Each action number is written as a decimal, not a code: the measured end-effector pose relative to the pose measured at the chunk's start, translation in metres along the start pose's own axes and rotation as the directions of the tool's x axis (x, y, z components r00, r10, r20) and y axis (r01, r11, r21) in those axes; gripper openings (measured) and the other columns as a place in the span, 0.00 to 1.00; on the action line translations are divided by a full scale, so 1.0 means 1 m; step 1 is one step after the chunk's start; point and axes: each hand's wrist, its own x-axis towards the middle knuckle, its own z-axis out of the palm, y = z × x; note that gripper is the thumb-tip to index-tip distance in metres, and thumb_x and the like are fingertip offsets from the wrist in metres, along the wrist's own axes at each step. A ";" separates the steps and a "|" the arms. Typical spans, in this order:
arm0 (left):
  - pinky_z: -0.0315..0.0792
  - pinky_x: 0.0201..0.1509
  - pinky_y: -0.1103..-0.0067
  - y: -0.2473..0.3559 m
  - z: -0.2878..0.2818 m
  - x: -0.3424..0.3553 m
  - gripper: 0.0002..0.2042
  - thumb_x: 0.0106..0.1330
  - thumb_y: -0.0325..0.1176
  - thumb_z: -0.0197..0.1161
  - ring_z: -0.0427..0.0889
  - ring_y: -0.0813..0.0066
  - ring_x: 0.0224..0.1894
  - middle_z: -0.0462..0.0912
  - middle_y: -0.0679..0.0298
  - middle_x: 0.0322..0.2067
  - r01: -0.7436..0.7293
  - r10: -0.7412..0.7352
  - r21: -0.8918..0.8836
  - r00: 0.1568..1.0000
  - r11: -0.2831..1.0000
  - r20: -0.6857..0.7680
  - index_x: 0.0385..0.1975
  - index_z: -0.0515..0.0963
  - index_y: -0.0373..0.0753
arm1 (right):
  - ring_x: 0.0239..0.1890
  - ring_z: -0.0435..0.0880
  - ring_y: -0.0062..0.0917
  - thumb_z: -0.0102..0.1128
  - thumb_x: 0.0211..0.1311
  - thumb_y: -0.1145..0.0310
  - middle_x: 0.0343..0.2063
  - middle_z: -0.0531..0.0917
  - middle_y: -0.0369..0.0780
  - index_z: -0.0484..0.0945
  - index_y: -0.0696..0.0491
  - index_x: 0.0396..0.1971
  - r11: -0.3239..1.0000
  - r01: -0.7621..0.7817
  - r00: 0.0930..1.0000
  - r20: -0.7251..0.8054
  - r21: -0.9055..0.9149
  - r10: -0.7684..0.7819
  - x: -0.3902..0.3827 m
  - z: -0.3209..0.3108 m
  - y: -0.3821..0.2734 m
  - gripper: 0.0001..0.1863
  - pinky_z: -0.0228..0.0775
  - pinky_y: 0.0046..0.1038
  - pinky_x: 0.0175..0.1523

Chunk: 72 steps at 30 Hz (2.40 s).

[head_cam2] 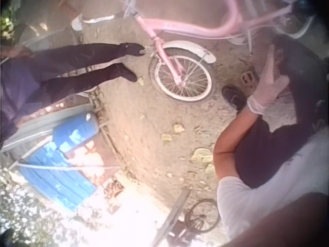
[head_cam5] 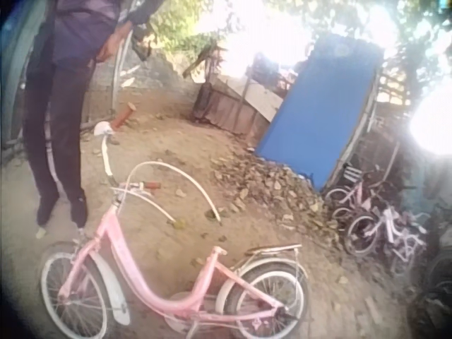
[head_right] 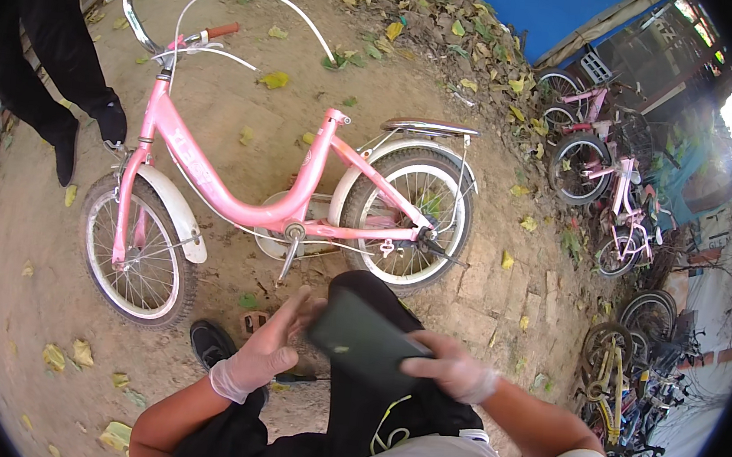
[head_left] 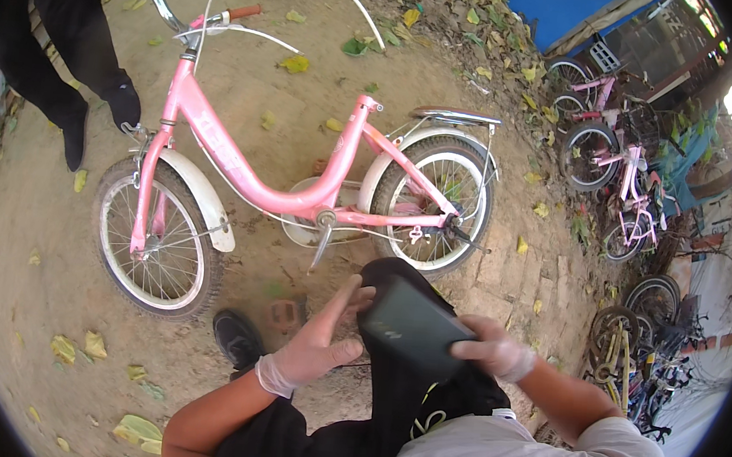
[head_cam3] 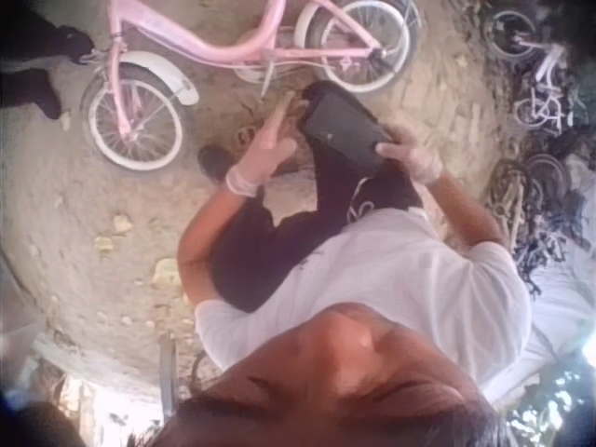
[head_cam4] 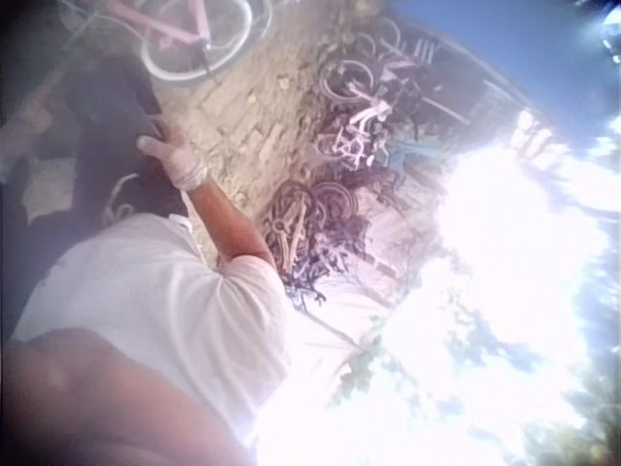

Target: The person uses a hammer and a punch to repeatedly strike the bottom bracket area of a pink bicycle frame. They pause briefly to handle a smartphone before resuming the hammering. The bicycle remains on the ground throughout.

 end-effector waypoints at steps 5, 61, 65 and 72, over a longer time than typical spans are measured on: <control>0.60 0.69 0.67 -0.008 -0.013 -0.002 0.45 0.67 0.55 0.61 0.67 0.62 0.66 0.65 0.52 0.65 0.087 -0.083 0.070 0.995 0.994 -0.060 0.74 0.46 0.36 | 0.43 0.80 0.20 0.70 0.57 0.70 0.39 0.83 0.35 0.76 0.61 0.52 0.941 -0.297 0.817 -0.553 -0.163 0.163 -0.110 -0.124 0.028 0.24 0.72 0.26 0.55; 0.73 0.46 0.66 -0.036 -0.131 0.090 0.16 0.58 0.33 0.66 0.78 0.57 0.43 0.77 0.58 0.38 -0.053 0.210 0.999 0.976 -0.011 0.054 0.48 0.79 0.43 | 0.36 0.83 0.24 0.54 0.70 0.59 0.36 0.86 0.41 0.81 0.58 0.47 0.732 -0.216 0.937 -0.347 -0.646 -0.030 0.010 -0.117 -0.056 0.18 0.78 0.29 0.44; 0.71 0.50 0.65 -0.042 -0.140 0.144 0.21 0.56 0.30 0.66 0.76 0.58 0.46 0.76 0.60 0.40 -0.198 0.013 0.959 0.979 -0.205 0.205 0.52 0.78 0.45 | 0.36 0.84 0.29 0.54 0.67 0.60 0.35 0.86 0.45 0.82 0.60 0.43 0.640 -0.129 0.976 -0.211 -0.757 -0.053 0.069 -0.141 -0.032 0.18 0.76 0.31 0.45; 0.70 0.50 0.65 -0.051 -0.143 0.183 0.22 0.53 0.25 0.64 0.75 0.56 0.46 0.75 0.59 0.41 -0.401 -0.215 0.878 0.911 -0.261 0.352 0.51 0.79 0.43 | 0.43 0.84 0.43 0.59 0.58 0.54 0.38 0.86 0.48 0.84 0.52 0.41 0.334 -0.144 0.986 -0.106 -0.932 0.128 0.116 -0.143 0.102 0.19 0.74 0.39 0.52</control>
